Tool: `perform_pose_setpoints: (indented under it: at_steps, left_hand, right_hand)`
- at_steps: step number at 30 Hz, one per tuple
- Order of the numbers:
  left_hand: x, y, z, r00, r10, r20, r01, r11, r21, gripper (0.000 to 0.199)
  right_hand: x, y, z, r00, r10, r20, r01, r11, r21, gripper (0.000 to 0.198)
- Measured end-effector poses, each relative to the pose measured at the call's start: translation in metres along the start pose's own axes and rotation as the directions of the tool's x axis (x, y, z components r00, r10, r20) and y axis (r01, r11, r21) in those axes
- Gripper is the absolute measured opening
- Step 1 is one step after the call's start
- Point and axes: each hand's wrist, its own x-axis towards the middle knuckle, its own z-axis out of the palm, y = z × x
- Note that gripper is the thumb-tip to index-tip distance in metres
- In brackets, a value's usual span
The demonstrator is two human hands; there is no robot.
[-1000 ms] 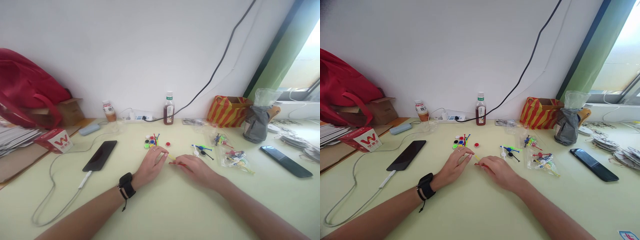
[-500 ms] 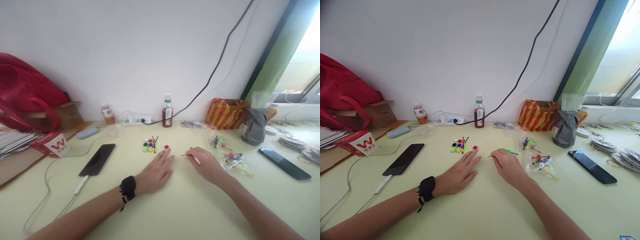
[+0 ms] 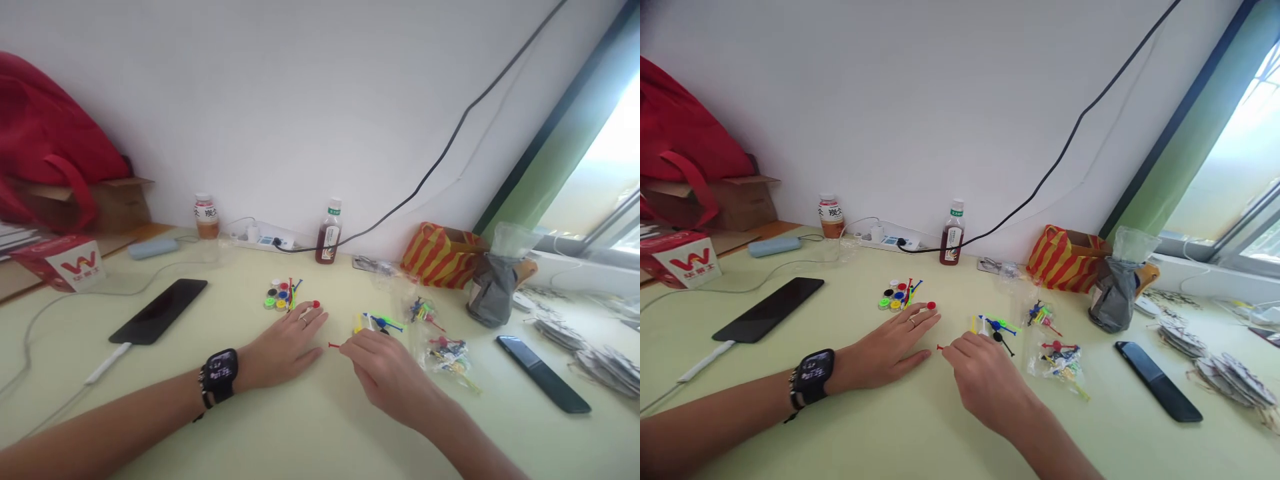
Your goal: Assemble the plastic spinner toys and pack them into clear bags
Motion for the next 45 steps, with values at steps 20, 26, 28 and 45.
perform_pose_setpoints:
  at_steps: [20, 26, 28, 45]
  left_hand:
    - [-0.018, 0.011, -0.005, 0.979, -0.142, 0.148, 0.184, 0.925, -0.331, 0.022]
    - [-0.011, 0.023, -0.007, 0.953, -0.235, 0.193, 0.300, 0.825, -0.479, 0.012]
    - [-0.009, 0.029, -0.006, 0.946, -0.255, 0.199, 0.323, 0.771, -0.549, 0.013]
    - [-0.004, 0.035, 0.001, 0.963, -0.238, 0.129, 0.265, 0.728, -0.633, 0.018]
  right_hand:
    - [-0.005, -0.008, 0.028, 0.915, 0.365, 0.172, -0.363, 0.562, 0.743, 0.018]
    - [-0.008, -0.017, 0.038, 0.907, 0.401, 0.128, -0.318, 0.452, 0.834, 0.019]
    - [-0.008, -0.020, 0.041, 0.914, 0.386, 0.128, -0.298, 0.422, 0.856, 0.015]
    - [-0.006, -0.022, 0.056, 0.936, 0.348, 0.044, -0.244, 0.557, 0.794, 0.014]
